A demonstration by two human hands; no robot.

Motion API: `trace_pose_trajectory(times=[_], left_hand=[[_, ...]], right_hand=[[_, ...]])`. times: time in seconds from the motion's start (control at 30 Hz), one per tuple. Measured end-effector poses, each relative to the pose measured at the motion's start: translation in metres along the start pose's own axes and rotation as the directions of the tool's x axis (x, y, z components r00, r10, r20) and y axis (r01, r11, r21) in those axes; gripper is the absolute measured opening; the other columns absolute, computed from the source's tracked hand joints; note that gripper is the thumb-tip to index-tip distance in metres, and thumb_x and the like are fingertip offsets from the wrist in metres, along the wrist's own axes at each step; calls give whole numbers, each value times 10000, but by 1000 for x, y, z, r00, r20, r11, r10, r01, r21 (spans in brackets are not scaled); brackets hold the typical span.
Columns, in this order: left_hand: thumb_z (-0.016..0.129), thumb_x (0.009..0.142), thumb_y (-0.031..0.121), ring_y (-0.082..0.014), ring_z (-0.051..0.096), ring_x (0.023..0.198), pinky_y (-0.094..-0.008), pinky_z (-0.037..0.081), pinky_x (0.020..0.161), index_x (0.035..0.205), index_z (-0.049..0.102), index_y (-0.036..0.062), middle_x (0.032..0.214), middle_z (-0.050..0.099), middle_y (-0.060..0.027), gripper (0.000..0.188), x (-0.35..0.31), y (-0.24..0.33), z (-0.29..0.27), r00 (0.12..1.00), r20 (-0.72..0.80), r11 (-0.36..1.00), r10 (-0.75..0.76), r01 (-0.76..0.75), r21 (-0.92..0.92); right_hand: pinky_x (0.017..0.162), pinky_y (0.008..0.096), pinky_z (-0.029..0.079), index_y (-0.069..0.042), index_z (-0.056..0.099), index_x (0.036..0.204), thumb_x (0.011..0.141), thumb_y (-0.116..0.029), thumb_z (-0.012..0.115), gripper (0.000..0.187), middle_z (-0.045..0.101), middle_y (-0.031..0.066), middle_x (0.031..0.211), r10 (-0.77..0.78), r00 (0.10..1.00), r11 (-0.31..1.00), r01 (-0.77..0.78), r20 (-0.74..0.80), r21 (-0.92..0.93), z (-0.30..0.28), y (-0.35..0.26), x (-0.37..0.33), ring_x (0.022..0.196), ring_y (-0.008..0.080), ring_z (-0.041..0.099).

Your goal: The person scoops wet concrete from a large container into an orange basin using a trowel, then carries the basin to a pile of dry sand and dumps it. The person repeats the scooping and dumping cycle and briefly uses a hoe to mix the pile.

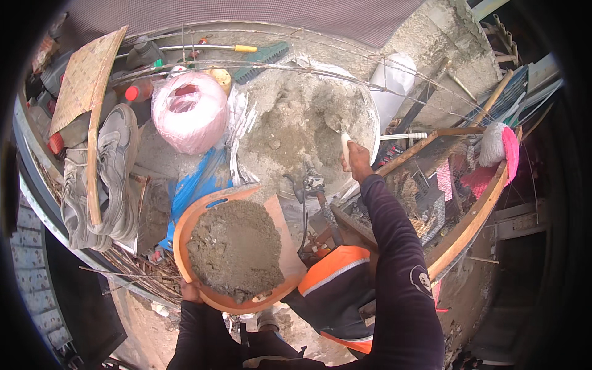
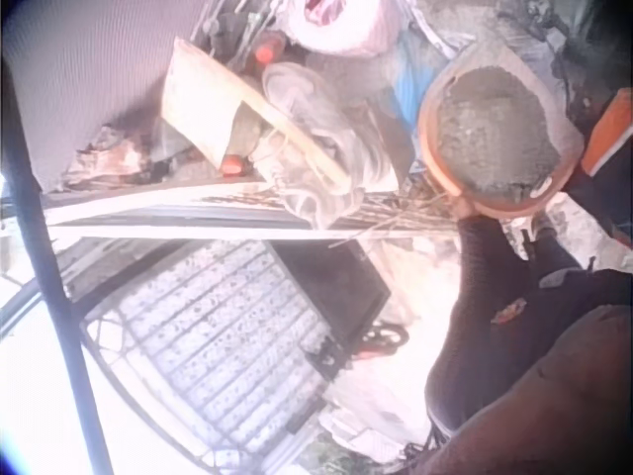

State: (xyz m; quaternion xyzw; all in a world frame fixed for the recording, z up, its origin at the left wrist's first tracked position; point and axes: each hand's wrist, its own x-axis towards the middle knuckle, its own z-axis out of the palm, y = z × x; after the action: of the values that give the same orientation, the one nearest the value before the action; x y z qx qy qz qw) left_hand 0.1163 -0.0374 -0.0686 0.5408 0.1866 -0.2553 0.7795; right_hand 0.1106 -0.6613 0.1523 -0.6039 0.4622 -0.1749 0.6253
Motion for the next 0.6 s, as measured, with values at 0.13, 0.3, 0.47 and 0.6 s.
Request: trace_pose_trajectory(times=[0.13, 0.3, 0.47, 0.6], left_hand=[[471, 573, -67, -185, 512, 566, -300, 423, 509, 838, 531, 36, 653, 509, -35, 290, 9, -22, -32, 1000, -5, 999, 28, -28, 38], [444, 609, -131, -146, 492, 593, -266, 402, 511, 907, 546, 38, 699, 484, 0, 357, -7, 7, -6, 997, -69, 999, -28, 31, 34], [451, 606, -91, -154, 500, 597, -275, 408, 510, 917, 524, 42, 708, 490, -14, 346, -5, 6, 1, 999, -7, 997, -32, 32, 68], [446, 548, -70, -173, 486, 518, -282, 401, 476, 784, 499, 37, 620, 483, -34, 264, -13, 14, 12, 999, -38, 998, -28, 26, -52]], right_hand=[[306, 247, 339, -65, 537, 928, 926, -350, 510, 286, 540, 59, 602, 53, 985, 983, -23, 164, -180, 7, -19, -59, 382, 119, 449], [277, 250, 328, -34, 558, 1112, 930, -335, 506, 355, 540, 39, 583, 114, 899, 923, 61, 423, -380, 18, -43, -136, 343, 106, 438], [391, 199, 359, -41, 549, 1245, 932, -258, 523, 381, 578, 34, 643, 153, 824, 836, 188, 546, -516, 32, -29, -186, 454, 45, 484], [819, 347, 473, -17, 564, 1199, 869, -146, 570, 354, 627, 235, 1044, -181, 730, 400, 667, 659, -629, 64, -33, -214, 938, 324, 635]])
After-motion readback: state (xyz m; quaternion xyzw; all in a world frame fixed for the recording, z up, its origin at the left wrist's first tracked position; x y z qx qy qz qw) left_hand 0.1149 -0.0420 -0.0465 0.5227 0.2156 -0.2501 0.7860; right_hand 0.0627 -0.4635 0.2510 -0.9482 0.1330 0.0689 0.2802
